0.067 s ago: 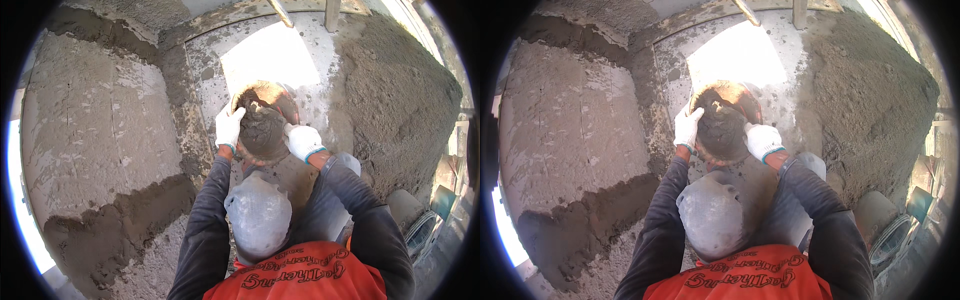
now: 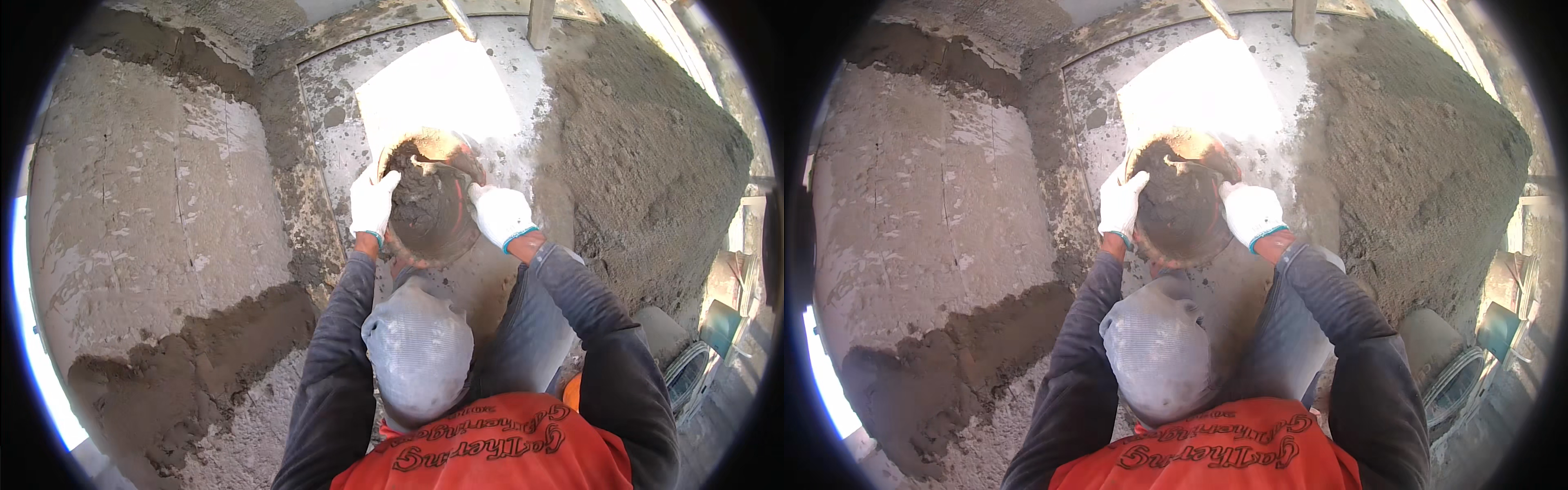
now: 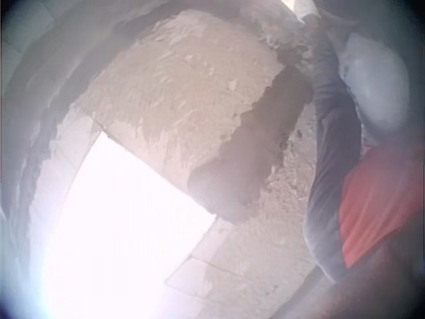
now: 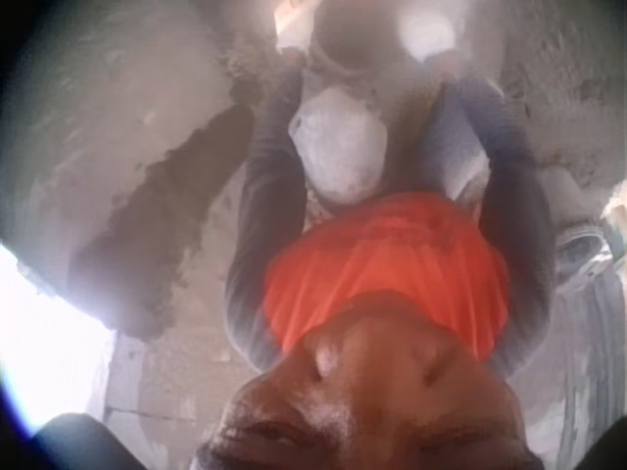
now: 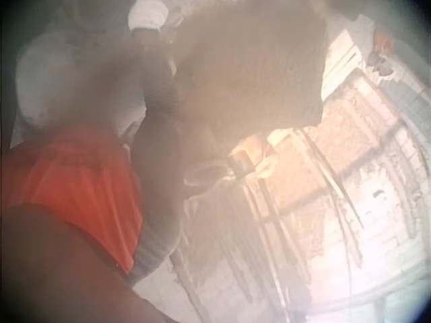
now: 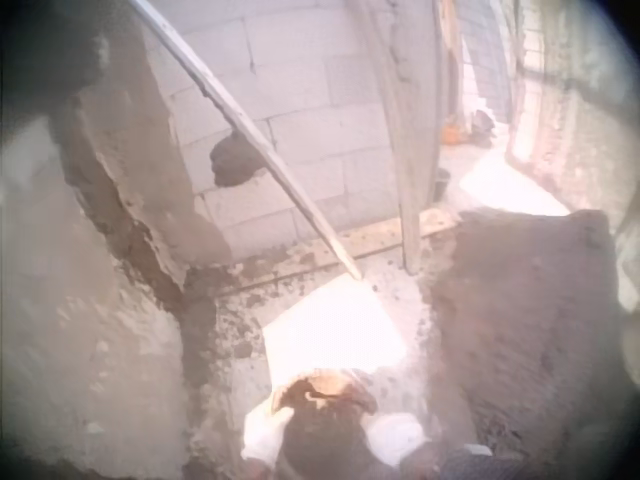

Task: The person scoops wet cement from a bucket using a trowel and applies it to a white block wall. They spread the cement along the joints and smooth the surface with a long straightedge, repeating the process across different sections of the wall.

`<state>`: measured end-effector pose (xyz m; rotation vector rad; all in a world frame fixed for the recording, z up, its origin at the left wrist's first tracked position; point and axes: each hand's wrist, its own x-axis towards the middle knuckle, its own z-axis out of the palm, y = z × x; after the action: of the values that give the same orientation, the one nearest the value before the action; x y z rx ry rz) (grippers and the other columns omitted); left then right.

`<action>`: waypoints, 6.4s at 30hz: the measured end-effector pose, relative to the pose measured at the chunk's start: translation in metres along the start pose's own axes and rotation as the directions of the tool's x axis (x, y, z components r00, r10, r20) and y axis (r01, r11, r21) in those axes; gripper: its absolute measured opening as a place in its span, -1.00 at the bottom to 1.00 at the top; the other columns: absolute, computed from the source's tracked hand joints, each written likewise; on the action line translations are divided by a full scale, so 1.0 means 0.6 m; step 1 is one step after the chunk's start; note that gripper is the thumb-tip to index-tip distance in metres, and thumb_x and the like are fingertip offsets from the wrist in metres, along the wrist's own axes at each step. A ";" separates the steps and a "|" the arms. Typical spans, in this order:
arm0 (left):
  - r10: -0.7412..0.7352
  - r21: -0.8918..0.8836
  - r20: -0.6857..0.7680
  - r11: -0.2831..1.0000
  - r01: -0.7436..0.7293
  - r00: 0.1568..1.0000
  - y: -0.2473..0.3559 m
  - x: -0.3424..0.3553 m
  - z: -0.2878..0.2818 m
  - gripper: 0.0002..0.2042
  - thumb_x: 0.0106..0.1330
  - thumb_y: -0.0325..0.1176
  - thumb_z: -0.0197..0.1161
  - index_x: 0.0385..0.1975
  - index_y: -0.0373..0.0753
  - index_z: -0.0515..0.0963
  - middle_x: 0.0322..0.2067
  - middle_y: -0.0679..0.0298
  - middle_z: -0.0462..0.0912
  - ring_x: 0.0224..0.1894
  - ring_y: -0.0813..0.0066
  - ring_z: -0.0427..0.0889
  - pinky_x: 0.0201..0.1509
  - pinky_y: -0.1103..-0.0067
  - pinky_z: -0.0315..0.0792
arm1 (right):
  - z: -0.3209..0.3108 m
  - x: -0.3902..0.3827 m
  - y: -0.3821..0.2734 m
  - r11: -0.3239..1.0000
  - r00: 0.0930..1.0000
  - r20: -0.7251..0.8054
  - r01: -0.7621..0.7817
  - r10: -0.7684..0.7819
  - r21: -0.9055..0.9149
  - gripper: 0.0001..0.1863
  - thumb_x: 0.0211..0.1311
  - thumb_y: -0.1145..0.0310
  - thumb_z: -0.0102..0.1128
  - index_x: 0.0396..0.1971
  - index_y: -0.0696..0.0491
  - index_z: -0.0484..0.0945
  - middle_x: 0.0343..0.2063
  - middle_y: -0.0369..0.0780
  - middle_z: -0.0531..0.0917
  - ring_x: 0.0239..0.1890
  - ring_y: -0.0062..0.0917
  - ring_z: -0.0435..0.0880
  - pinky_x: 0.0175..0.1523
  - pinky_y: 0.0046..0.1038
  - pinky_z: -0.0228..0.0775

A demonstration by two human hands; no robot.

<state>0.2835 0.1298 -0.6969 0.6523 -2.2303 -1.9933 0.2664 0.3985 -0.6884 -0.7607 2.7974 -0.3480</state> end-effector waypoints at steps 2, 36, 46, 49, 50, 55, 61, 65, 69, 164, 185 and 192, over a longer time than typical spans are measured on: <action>0.015 0.100 0.035 0.995 -0.018 0.999 -0.002 0.006 -0.001 -0.60 0.35 -0.37 0.34 0.16 -0.38 0.61 -0.25 0.28 0.75 -0.26 0.59 0.54 -0.12 0.53 0.48 | 0.045 0.014 0.000 1.000 0.999 0.033 0.027 -0.027 0.013 -0.79 0.31 0.29 0.15 -0.22 0.12 0.60 -0.39 -0.03 0.75 -0.33 -0.08 0.78 -0.21 -0.04 0.60; -0.395 0.546 0.160 0.799 0.252 0.905 0.208 -0.020 -0.009 -0.52 0.34 -0.08 0.23 0.10 -0.32 0.58 -0.25 0.00 0.76 -0.19 0.00 0.73 0.05 0.32 0.56 | -0.069 0.000 -0.113 0.477 0.817 0.562 -0.447 -0.126 0.757 -0.50 0.41 0.04 0.21 0.01 0.22 0.60 -0.21 0.00 0.74 -0.15 -0.22 0.72 0.01 -0.30 0.50; -0.046 -0.179 -0.067 0.983 0.033 0.997 0.542 0.008 -0.177 -0.29 0.11 -0.68 0.21 0.40 -0.40 0.40 0.28 0.21 0.56 0.24 0.51 0.48 0.34 0.60 0.31 | -0.454 0.118 -0.210 0.738 0.806 0.591 -0.386 -0.022 0.554 -0.54 0.47 0.03 0.10 0.00 0.16 0.58 -0.30 0.04 0.71 -0.23 -0.06 0.72 -0.08 -0.14 0.52; -0.128 -0.130 -0.201 0.986 0.104 0.971 0.598 0.004 -0.207 -0.65 0.11 -0.62 0.28 -0.05 -0.39 0.52 -0.21 0.37 0.54 -0.22 0.64 0.42 -0.15 0.62 0.31 | -0.562 0.135 -0.257 0.776 0.824 0.565 -0.322 -0.052 0.542 -0.55 0.46 0.07 0.14 0.03 0.19 0.57 -0.18 0.06 0.72 -0.16 -0.04 0.71 -0.02 -0.19 0.52; -0.169 -0.133 -0.232 0.981 0.141 0.958 0.617 0.001 -0.218 -0.56 0.11 -0.63 0.25 0.07 -0.39 0.49 -0.09 0.33 0.55 -0.11 0.60 0.44 -0.04 0.61 0.32 | -0.600 0.136 -0.279 0.803 0.836 0.547 -0.301 -0.038 0.515 -0.55 0.46 0.09 0.17 0.03 0.21 0.57 -0.14 0.07 0.72 -0.13 -0.04 0.70 0.00 -0.21 0.52; -0.306 -0.203 -0.267 0.945 0.257 0.914 0.670 0.015 -0.265 -0.30 0.09 -0.68 0.18 0.38 -0.38 0.42 0.19 0.24 0.61 0.11 0.52 0.55 0.17 0.62 0.42 | -0.612 0.211 -0.321 0.631 0.636 0.769 -0.623 0.063 0.463 -0.45 0.45 0.01 0.19 0.15 0.19 0.54 -0.21 -0.06 0.74 -0.22 -0.22 0.70 -0.05 -0.28 0.52; -0.367 -0.337 -0.413 0.912 0.234 0.833 0.662 0.046 -0.306 -0.37 0.04 -0.71 0.19 0.25 -0.34 0.54 0.01 0.28 0.70 -0.07 0.50 0.64 0.03 0.61 0.49 | -0.594 0.264 -0.361 0.726 0.807 0.584 -0.349 -0.088 0.592 -0.56 0.43 0.04 0.24 -0.03 0.15 0.60 -0.34 -0.05 0.73 -0.36 -0.25 0.73 -0.20 -0.26 0.53; -0.445 -0.402 -0.571 0.884 0.238 0.690 0.666 0.075 -0.313 -0.37 0.03 -0.71 0.16 0.24 -0.30 0.55 -0.03 0.28 0.72 -0.11 0.45 0.67 -0.01 0.57 0.54 | -0.505 0.286 -0.342 0.542 0.883 0.424 -0.259 -0.203 0.800 -0.57 0.45 0.11 0.24 0.04 0.18 0.61 -0.26 -0.10 0.77 -0.39 -0.33 0.77 -0.25 -0.27 0.57; -0.561 -0.450 -0.596 0.826 0.340 0.574 0.632 0.076 -0.336 -0.42 0.05 -0.72 0.14 0.18 -0.30 0.57 0.00 0.23 0.73 -0.03 0.36 0.69 0.07 0.52 0.55 | -0.535 0.344 -0.366 -0.062 0.686 0.665 -0.708 -0.294 0.703 -0.64 0.51 0.16 0.19 0.09 0.09 0.53 -0.43 -0.25 0.66 -0.59 -0.53 0.63 -0.50 -0.48 0.52; -0.315 -0.366 -0.804 0.931 -0.001 0.504 0.161 0.196 -0.281 -0.44 0.01 -0.70 0.18 0.14 -0.43 0.59 -0.06 0.16 0.73 -0.15 0.37 0.66 0.03 0.54 0.50 | -0.144 0.771 -0.517 0.574 0.980 0.136 -0.030 -0.143 0.818 -0.54 0.37 0.13 0.16 0.15 0.06 0.50 -0.02 -0.02 0.73 0.06 0.01 0.68 0.10 -0.07 0.53; 0.249 0.174 -0.553 0.968 -0.183 0.795 0.305 0.237 -0.281 -0.41 0.11 -0.66 0.10 0.26 -0.44 0.53 0.17 0.06 0.66 0.22 0.34 0.61 0.36 0.51 0.38 | -0.197 0.597 -0.300 0.756 0.258 0.848 -0.383 -0.464 0.530 -0.71 0.48 0.15 0.11 -0.21 0.10 0.52 -0.56 -0.27 0.51 -0.62 -0.53 0.47 -0.57 -0.36 0.35; 0.008 -0.134 -0.646 0.983 -0.123 0.763 0.270 0.217 -0.316 -0.44 0.08 -0.65 0.15 0.19 -0.42 0.58 -0.01 0.23 0.70 -0.07 0.48 0.63 0.08 0.59 0.47 | -0.210 0.557 -0.293 0.381 0.358 0.740 -0.683 -0.569 0.623 -0.77 0.56 0.15 0.09 -0.19 0.02 0.42 -0.58 -0.41 0.36 -0.66 -0.69 0.25 -0.61 -0.44 0.22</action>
<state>0.1872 -0.0836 -0.5408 1.0289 -1.6226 -1.5598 0.0327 0.0987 -0.5692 -0.2589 1.0136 -0.9795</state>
